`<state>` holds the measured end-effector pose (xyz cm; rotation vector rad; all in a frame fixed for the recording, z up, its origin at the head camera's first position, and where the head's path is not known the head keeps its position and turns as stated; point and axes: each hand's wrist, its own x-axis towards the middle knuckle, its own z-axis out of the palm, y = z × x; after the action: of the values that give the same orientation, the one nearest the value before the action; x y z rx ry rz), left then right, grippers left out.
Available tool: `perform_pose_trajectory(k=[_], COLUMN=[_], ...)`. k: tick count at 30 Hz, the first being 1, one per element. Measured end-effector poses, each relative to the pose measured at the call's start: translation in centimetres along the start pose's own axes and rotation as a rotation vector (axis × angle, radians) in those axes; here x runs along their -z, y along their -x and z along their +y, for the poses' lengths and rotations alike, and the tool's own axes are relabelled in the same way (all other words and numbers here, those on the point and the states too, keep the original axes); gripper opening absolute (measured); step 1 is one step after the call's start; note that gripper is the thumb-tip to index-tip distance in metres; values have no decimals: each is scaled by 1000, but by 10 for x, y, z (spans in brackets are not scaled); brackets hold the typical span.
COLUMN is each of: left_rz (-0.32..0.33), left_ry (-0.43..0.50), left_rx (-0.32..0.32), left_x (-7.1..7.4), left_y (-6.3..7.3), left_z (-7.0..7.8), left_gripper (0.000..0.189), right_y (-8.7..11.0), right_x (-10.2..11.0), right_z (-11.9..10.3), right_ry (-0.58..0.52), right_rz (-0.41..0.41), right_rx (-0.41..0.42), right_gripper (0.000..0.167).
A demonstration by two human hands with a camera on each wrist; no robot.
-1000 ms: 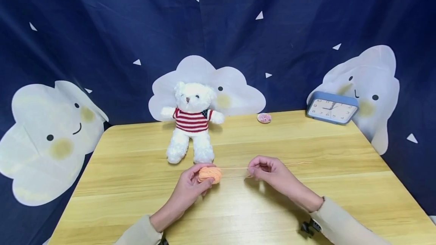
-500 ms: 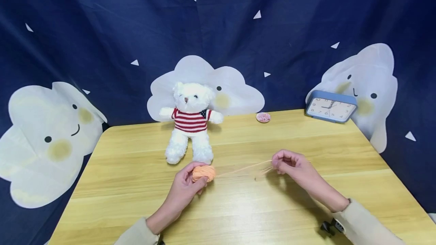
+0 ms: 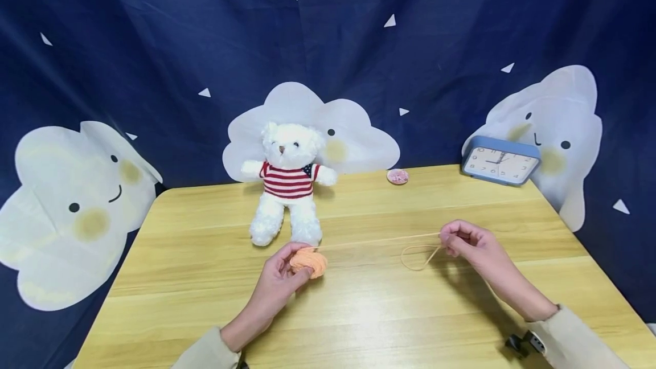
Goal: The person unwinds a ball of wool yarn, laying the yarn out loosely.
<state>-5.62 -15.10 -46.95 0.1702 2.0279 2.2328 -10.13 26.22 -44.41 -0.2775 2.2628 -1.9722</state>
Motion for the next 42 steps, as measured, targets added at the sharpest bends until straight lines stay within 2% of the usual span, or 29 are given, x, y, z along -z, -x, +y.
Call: perform_pose_trajectory(k=[4, 7, 15, 22, 26, 29, 31, 33, 35, 38, 42], left_rz=[15, 2, -168, -253, -306, -325, -320, -285, -244, -177, -117], left_ry=[14, 44, 213, 306, 386, 416, 402, 355, 288, 186, 133], left_rx=[6, 4, -34, -106, -105, -75, -62, -38, -45, -60, -41], left_x=[1, 3, 8, 11, 12, 12, 12, 11, 10, 8, 8], left_y=[1, 1, 2, 2, 1, 1, 1, 1, 1, 1, 2], left_z=[2, 2, -2, -3, -2, -1, -1, 0, 0, -1, 0], left_gripper=[41, 38, 37, 45, 44, 37, 28, 16, 10, 16, 43], right_y=[0, -1, -3, -4, -3, -2, -2, -2, -2, -2, 0], right_x=[5, 9, 17, 25, 29, 32, 34, 37, 40, 45, 51], right_z=[3, 5, 8, 12, 15, 17, 18, 19, 20, 21, 23], right_ry=[-49, -49, -15, -14, -18, -24, -21, -13, -11, -11, -23], right_rz=[16, 36, 83, 97, 110, 112, 113, 115, 119, 132, 145], right_rx=[0, -5, -66, -67, -64, -64, -70, -76, -83, -88, -87], right_gripper=[12, 11, 15, 13, 12, 12, 12, 12, 12, 12, 12])
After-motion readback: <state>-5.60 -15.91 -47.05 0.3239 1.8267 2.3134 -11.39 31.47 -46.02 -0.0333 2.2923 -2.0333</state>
